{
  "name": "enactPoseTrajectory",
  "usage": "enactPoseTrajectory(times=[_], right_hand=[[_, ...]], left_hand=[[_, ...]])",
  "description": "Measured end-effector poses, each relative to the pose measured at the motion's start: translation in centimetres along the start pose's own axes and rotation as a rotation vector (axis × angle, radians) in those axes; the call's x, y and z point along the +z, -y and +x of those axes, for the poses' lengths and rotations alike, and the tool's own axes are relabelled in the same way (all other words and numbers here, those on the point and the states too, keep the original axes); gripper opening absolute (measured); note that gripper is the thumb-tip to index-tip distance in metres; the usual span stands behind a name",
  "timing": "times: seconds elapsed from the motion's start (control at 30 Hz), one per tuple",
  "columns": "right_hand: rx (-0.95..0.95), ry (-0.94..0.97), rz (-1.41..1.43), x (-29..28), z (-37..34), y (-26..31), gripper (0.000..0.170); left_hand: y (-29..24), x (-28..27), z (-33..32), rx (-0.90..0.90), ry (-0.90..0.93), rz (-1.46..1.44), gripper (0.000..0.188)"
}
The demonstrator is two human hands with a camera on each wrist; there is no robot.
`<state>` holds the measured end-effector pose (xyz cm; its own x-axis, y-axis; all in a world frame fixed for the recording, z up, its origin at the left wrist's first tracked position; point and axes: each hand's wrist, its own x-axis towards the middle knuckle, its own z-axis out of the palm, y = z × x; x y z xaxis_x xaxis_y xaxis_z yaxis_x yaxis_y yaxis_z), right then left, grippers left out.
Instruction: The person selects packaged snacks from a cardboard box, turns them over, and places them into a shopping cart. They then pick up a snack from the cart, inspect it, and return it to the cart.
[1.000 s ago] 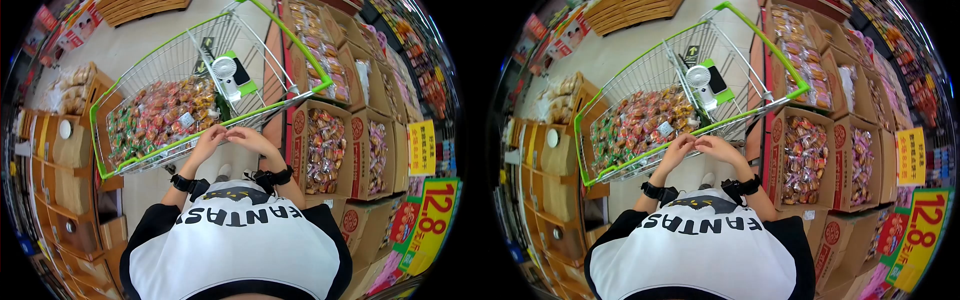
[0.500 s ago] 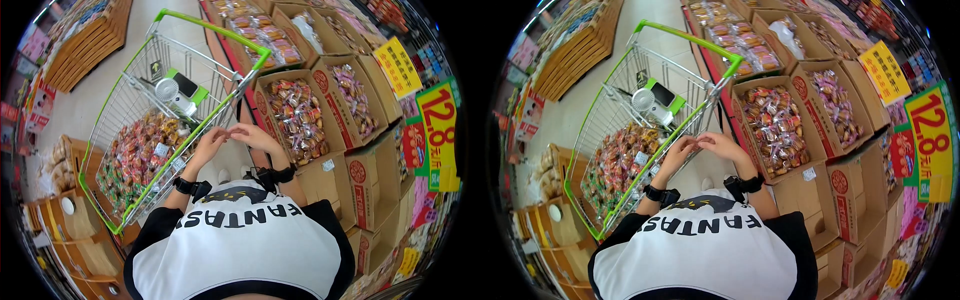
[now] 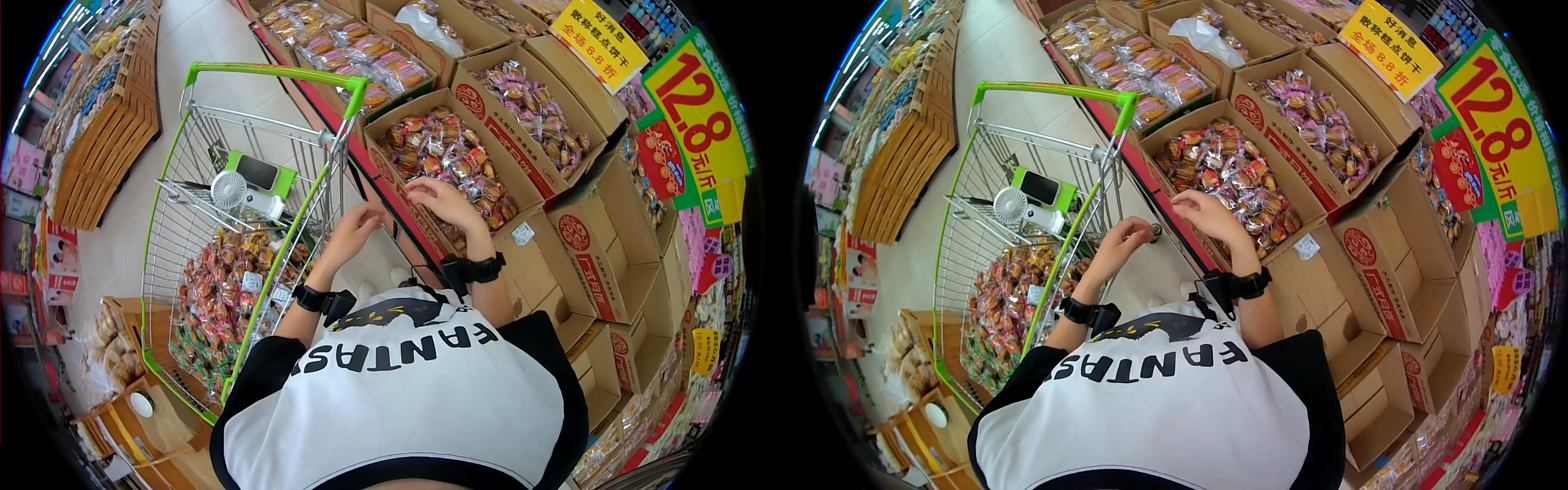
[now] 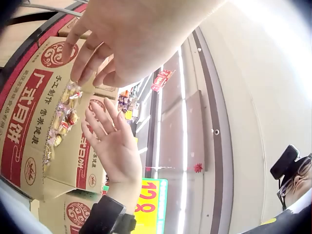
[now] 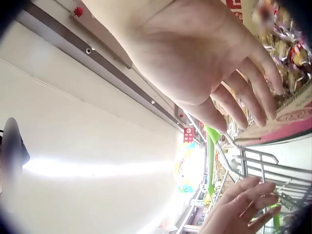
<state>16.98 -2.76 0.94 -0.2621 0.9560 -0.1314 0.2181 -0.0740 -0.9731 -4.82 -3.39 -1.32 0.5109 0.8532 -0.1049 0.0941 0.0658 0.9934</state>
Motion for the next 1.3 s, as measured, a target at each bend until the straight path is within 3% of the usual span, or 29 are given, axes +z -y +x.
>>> enactPoseTrajectory(times=[0.23, 0.3, 0.43, 0.5, 0.67, 0.77, 0.9, 0.97, 1.0, 1.07, 1.1, 1.2, 1.3], right_hand=[[0.068, -0.213, -0.039, -5.5, -1.1, -1.6, 0.024], [0.07, -0.265, -0.056, -6.7, -1.4, -2.5, 0.025], [0.158, -0.373, 0.051, -8.6, -2.9, -3.9, 0.026], [0.272, -0.458, 0.029, -9.6, -3.8, -4.6, 0.028], [0.315, -0.658, -0.099, -11.9, -5.1, -7.2, 0.031], [0.307, -0.71, 0.044, -12.1, -5.5, -7.9, 0.033], [0.289, -0.756, 0.026, -11.8, -5.4, -9.0, 0.033], [0.38, -0.745, -0.05, -11.9, -5.3, -9.9, 0.032], [0.446, -0.724, -0.077, -12.0, -5.2, -10.0, 0.03], [0.387, -0.759, -0.121, -12.0, -4.7, -12.4, 0.031], [0.325, -0.785, -0.166, -11.9, -4.5, -12.6, 0.032], [0.377, -0.775, -0.197, -11.9, -3.8, -13.0, 0.031], [0.402, -0.77, -0.321, -11.5, -3.2, -13.0, 0.028]], left_hand=[[-1.2, 2.9, 3.4, 0.003, 0.067, 0.001, 0.016], [-0.9, 3.6, 4.6, 0.037, 0.093, 0.158, 0.016], [-1.4, 5.7, 6.2, 0.008, 0.163, 0.192, 0.016], [-1.1, 6.6, 7.2, 0.048, 0.252, 0.304, 0.016], [-0.1, 8.5, 9.2, 0.059, 0.316, 0.388, 0.017], [1.4, 9.7, 10.9, 0.101, 0.29, 0.552, 0.021], [3.0, 11.2, 12.7, 0.211, 0.255, 0.817, 0.036], [4.3, 11.7, 13.5, 0.244, 0.247, 0.895, 0.043], [4.4, 12.2, 13.7, 0.172, 0.203, 0.969, 0.046], [4.6, 12.9, 14.5, 0.051, 0.173, 1.071, 0.052], [5.2, 13.0, 14.9, 0.053, 0.176, 1.073, 0.052], [6.3, 13.7, 15.9, 0.148, 0.135, 1.186, 0.055], [6.6, 14.0, 16.7, 0.006, 0.207, 1.23, 0.059]])
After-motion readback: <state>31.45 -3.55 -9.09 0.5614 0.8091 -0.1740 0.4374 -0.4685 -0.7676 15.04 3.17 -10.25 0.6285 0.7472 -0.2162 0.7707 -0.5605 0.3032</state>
